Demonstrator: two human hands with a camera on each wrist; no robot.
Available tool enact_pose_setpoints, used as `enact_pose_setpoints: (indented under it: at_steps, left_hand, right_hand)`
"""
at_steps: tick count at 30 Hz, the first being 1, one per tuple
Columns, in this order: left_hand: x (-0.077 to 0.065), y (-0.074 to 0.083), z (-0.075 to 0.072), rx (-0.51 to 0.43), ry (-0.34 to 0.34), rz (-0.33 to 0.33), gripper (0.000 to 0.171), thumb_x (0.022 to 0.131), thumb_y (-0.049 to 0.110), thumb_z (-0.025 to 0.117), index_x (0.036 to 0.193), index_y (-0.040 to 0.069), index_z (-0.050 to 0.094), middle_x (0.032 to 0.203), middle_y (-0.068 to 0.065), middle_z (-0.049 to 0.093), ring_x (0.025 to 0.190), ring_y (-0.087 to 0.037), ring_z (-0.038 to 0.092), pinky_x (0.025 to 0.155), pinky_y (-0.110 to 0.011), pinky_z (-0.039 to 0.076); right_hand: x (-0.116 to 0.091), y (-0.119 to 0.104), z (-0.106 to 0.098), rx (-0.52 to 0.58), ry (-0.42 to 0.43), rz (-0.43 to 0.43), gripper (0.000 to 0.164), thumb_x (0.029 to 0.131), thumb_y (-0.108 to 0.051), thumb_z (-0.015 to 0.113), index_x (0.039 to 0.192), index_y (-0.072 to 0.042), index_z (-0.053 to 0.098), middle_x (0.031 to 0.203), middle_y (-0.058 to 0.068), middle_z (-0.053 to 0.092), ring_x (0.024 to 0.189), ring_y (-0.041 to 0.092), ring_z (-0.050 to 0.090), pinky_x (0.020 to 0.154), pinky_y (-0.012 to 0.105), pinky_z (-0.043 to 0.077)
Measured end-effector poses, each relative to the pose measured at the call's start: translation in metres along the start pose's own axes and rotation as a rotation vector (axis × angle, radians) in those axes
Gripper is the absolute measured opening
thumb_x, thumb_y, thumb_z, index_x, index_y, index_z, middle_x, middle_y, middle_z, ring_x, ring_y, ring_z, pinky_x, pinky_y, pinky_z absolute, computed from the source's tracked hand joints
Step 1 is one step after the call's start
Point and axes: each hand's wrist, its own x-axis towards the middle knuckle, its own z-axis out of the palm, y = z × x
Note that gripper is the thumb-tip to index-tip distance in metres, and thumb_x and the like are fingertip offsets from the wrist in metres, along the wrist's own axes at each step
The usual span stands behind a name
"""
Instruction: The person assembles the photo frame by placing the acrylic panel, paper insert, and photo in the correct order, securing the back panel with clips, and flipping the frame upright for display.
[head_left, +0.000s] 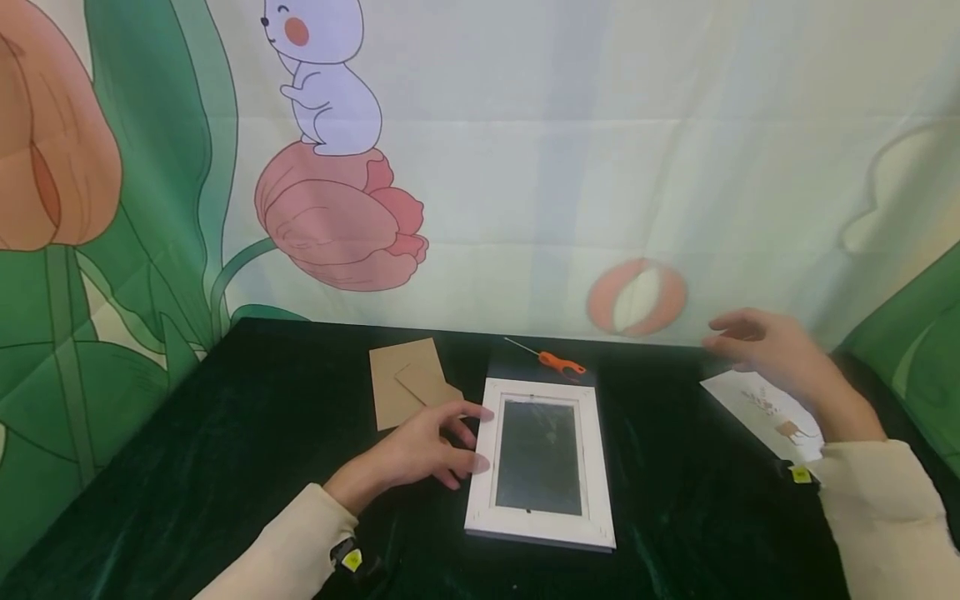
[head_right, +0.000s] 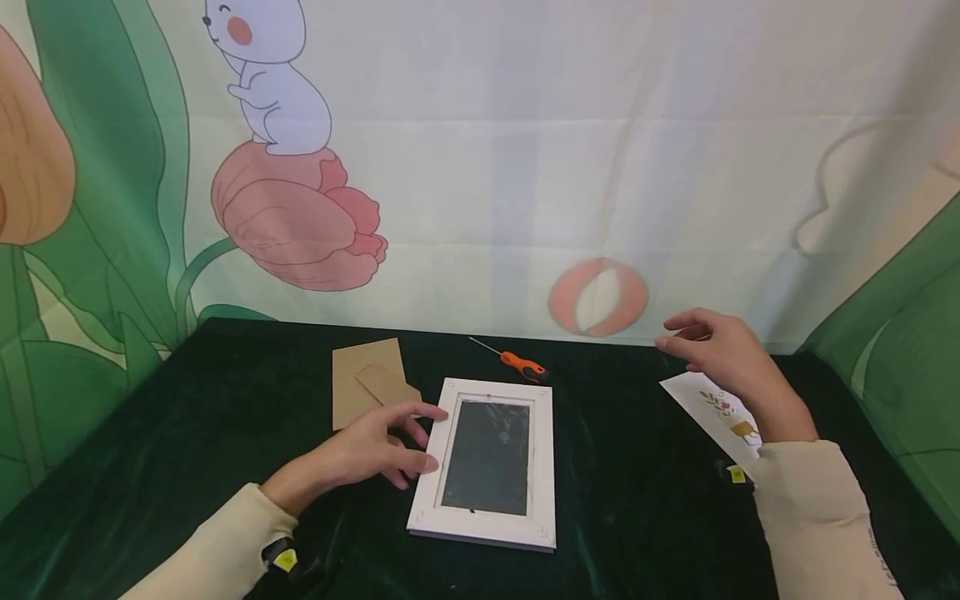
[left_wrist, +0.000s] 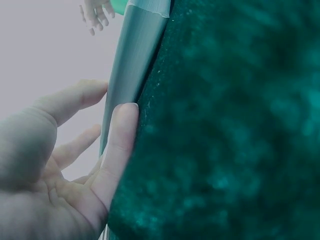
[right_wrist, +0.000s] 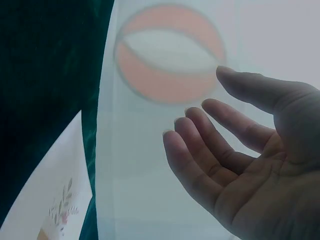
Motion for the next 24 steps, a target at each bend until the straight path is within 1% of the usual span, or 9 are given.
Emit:
enact_pose_setpoints:
  at_steps: [2,4,7,10,13,15,17,21,24]
  left_hand:
    - [0.0,0.0,0.0,0.0,-0.001,0.005,0.065,0.09,0.01,0.086,0.148,0.008,0.057,0.113,-0.017,0.062,0.079,-0.029,0.074,0.068,-0.042,0.066]
    - [0.0,0.0,0.0,-0.003,-0.004,0.006,0.065,0.09,0.009,0.086,0.148,0.008,0.057,0.113,-0.016,0.062,0.079,-0.028,0.074,0.068,-0.041,0.066]
    - [0.0,0.0,0.0,-0.007,-0.011,0.008,0.065,0.09,0.009,0.086,0.148,0.007,0.057,0.112,-0.016,0.062,0.078,-0.028,0.073,0.068,-0.041,0.066]
    - [0.0,0.0,0.0,-0.005,-0.012,0.009,0.065,0.09,0.009,0.086,0.148,0.007,0.057,0.112,-0.016,0.062,0.078,-0.028,0.073,0.069,-0.041,0.066]
    - [0.001,0.001,-0.001,-0.001,-0.008,0.012,0.064,0.09,0.009,0.086,0.148,0.007,0.057,0.112,-0.017,0.062,0.078,-0.028,0.073,0.069,-0.041,0.066]
    - [0.001,0.001,-0.001,0.0,-0.007,0.012,0.064,0.09,0.009,0.086,0.148,0.007,0.057,0.112,-0.017,0.062,0.078,-0.028,0.073,0.069,-0.041,0.066]
    - [0.001,0.001,-0.001,-0.001,-0.007,0.012,0.064,0.09,0.008,0.086,0.148,0.007,0.057,0.112,-0.017,0.063,0.077,-0.028,0.073,0.068,-0.041,0.066]
    - [0.001,0.0,0.0,-0.001,-0.009,0.011,0.064,0.09,0.008,0.085,0.148,0.006,0.057,0.112,-0.016,0.063,0.077,-0.028,0.073,0.068,-0.041,0.066]
    - [0.001,0.001,0.0,0.001,-0.009,0.013,0.064,0.09,0.008,0.085,0.148,0.006,0.057,0.112,-0.016,0.063,0.077,-0.028,0.073,0.068,-0.041,0.066]
  right_hand:
    - [0.0,0.006,-0.003,-0.002,0.001,0.005,0.067,0.109,-0.05,0.056,0.153,0.0,0.046,0.145,0.03,0.055,0.12,0.046,0.062,0.089,0.047,0.059]
    - [0.0,0.01,-0.006,-0.006,-0.002,0.018,0.069,0.109,-0.052,0.054,0.154,0.0,0.046,0.146,0.029,0.054,0.12,0.045,0.062,0.09,0.048,0.059]
    - [-0.001,0.017,-0.012,-0.016,-0.009,0.035,0.071,0.109,-0.053,0.053,0.154,0.001,0.045,0.147,0.029,0.053,0.122,0.046,0.061,0.095,0.055,0.058]
    - [-0.002,0.023,-0.019,-0.028,-0.013,0.049,0.071,0.11,-0.051,0.052,0.155,0.003,0.043,0.147,0.032,0.051,0.122,0.048,0.061,0.094,0.055,0.058]
    - [-0.003,0.029,-0.025,-0.018,-0.016,0.067,0.07,0.111,-0.048,0.052,0.155,0.005,0.042,0.146,0.034,0.05,0.123,0.05,0.059,0.088,0.042,0.059]
    - [-0.003,0.032,-0.028,-0.008,-0.018,0.079,0.069,0.111,-0.047,0.053,0.155,0.006,0.042,0.147,0.035,0.05,0.124,0.05,0.058,0.084,0.032,0.057]
    - [-0.004,0.037,-0.029,0.008,-0.019,0.086,0.068,0.111,-0.045,0.054,0.154,0.007,0.042,0.147,0.036,0.049,0.125,0.05,0.057,0.08,0.025,0.055]
    - [-0.005,0.046,-0.03,0.024,-0.009,0.087,0.065,0.111,-0.041,0.055,0.152,0.009,0.044,0.147,0.037,0.049,0.124,0.048,0.058,0.079,0.022,0.056]
    - [-0.005,0.055,-0.03,0.035,-0.003,0.084,0.063,0.112,-0.038,0.056,0.151,0.01,0.045,0.146,0.037,0.049,0.123,0.045,0.059,0.08,0.023,0.058]
